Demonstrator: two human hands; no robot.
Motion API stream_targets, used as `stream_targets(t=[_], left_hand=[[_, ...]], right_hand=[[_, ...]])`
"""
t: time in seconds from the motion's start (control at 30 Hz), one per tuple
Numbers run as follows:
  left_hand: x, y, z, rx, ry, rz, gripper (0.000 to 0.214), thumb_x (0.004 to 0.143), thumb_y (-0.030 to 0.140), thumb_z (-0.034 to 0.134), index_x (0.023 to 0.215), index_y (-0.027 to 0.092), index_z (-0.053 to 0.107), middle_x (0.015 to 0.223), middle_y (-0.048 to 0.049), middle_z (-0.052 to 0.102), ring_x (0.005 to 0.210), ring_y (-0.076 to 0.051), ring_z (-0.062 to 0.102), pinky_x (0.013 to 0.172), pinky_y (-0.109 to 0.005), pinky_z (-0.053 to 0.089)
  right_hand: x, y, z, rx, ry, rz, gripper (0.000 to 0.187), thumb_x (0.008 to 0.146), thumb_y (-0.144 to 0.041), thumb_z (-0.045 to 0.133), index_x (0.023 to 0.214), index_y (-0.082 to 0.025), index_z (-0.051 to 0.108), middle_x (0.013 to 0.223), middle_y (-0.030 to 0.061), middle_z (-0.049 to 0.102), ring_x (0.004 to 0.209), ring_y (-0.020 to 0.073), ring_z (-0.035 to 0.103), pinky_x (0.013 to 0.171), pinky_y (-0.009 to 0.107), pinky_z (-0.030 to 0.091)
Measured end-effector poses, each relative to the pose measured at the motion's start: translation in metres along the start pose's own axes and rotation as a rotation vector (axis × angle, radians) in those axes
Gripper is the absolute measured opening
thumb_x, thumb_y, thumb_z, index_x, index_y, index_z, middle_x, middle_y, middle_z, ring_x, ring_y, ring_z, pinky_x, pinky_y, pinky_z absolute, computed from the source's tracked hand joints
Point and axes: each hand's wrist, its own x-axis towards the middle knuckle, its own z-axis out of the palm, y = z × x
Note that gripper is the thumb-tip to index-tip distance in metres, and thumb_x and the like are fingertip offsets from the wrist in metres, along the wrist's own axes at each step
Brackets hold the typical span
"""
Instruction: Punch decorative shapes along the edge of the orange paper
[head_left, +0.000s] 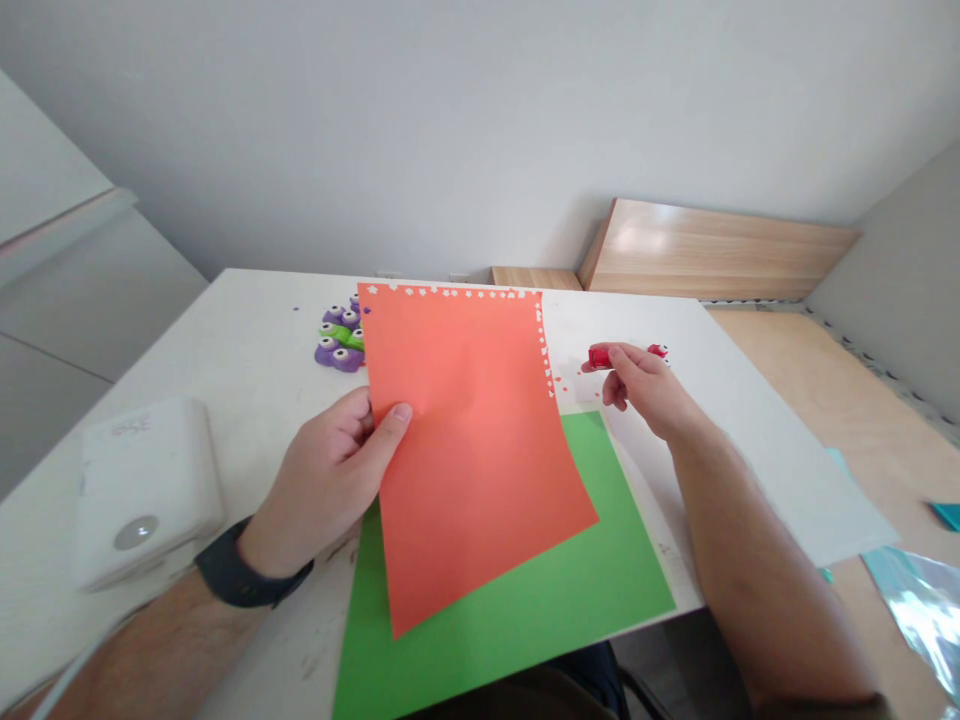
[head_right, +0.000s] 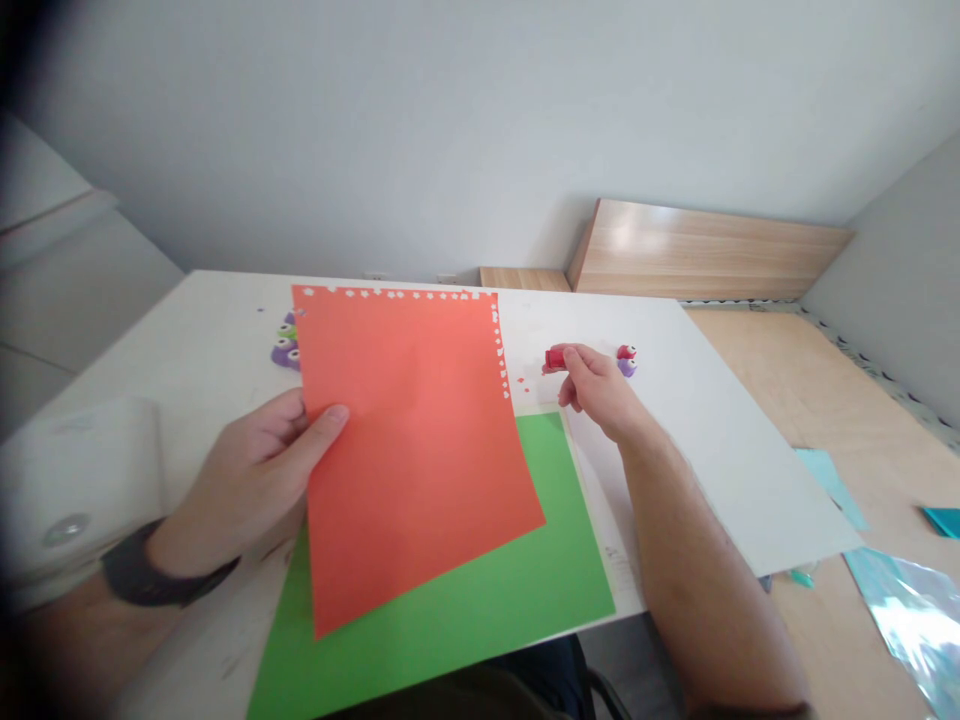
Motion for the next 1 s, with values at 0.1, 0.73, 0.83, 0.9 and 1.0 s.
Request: stream_targets(t=[0.1, 0.73, 0.83, 0.9, 1.0], left_hand=[[0.0, 0.0, 0.0, -0.009, 0.0, 0.004, 0.043, 0.1, 0.057, 0.064, 0.135, 0.032, 0.07, 0.124, -0.0032, 0.079, 0.094, -0.027, 0.075, 0.08, -0.036, 0.064], [-0.001, 0.001, 0.001, -0.023, -0.002, -0.007, 0.043, 0.099, 0.06, 0.065, 0.131, 0.032, 0.07, 0.118, -0.0011, 0.081, 0.09, -0.026, 0.076, 0.075, -0.035, 0.062], [0.0, 0.0, 0.001, 0.004, 0.005, -0.008, 0.042, 0.1, 0.06, 0.065, 0.13, 0.031, 0.07, 0.117, -0.0014, 0.081, 0.09, -0.025, 0.076, 0.075, -0.035, 0.062], [0.001, -0.001, 0.001, 0.014, 0.002, -0.007, 0.042, 0.101, 0.059, 0.064, 0.131, 0.03, 0.07, 0.118, -0.0015, 0.081, 0.092, -0.025, 0.076, 0.077, -0.035, 0.062], [0.001, -0.001, 0.001, 0.029, -0.018, -0.006, 0.042, 0.101, 0.058, 0.063, 0.131, 0.029, 0.07, 0.118, -0.0023, 0.081, 0.092, -0.026, 0.076, 0.076, -0.035, 0.061]], right_hand=[[0.002, 0.001, 0.0, -0.037, 0.043, -0.004, 0.052, 0.102, -0.068, 0.051, 0.108, -0.021, 0.072, 0.104, 0.0103, 0.08, 0.056, 0.0141, 0.064, 0.046, 0.028, 0.041], [0.025, 0.049, -0.099, -1.051, 0.595, 0.238, 0.06, 0.108, -0.044, 0.031, 0.104, -0.011, 0.082, 0.103, 0.0274, 0.079, 0.106, 0.0382, 0.074, 0.093, 0.047, 0.051], [0.03, 0.054, -0.102, -1.126, 0.523, 0.35, 0.059, 0.109, -0.04, 0.031, 0.115, -0.008, 0.08, 0.113, 0.0282, 0.077, 0.116, 0.0371, 0.072, 0.097, 0.044, 0.051], [0.033, 0.056, -0.102, -1.158, 0.451, 0.392, 0.055, 0.108, -0.035, 0.033, 0.118, -0.008, 0.079, 0.119, 0.028, 0.076, 0.121, 0.0364, 0.071, 0.098, 0.043, 0.051], [0.035, 0.056, -0.1, -1.172, 0.386, 0.401, 0.049, 0.106, -0.03, 0.037, 0.116, -0.009, 0.08, 0.123, 0.0275, 0.075, 0.123, 0.0363, 0.07, 0.098, 0.042, 0.05]])
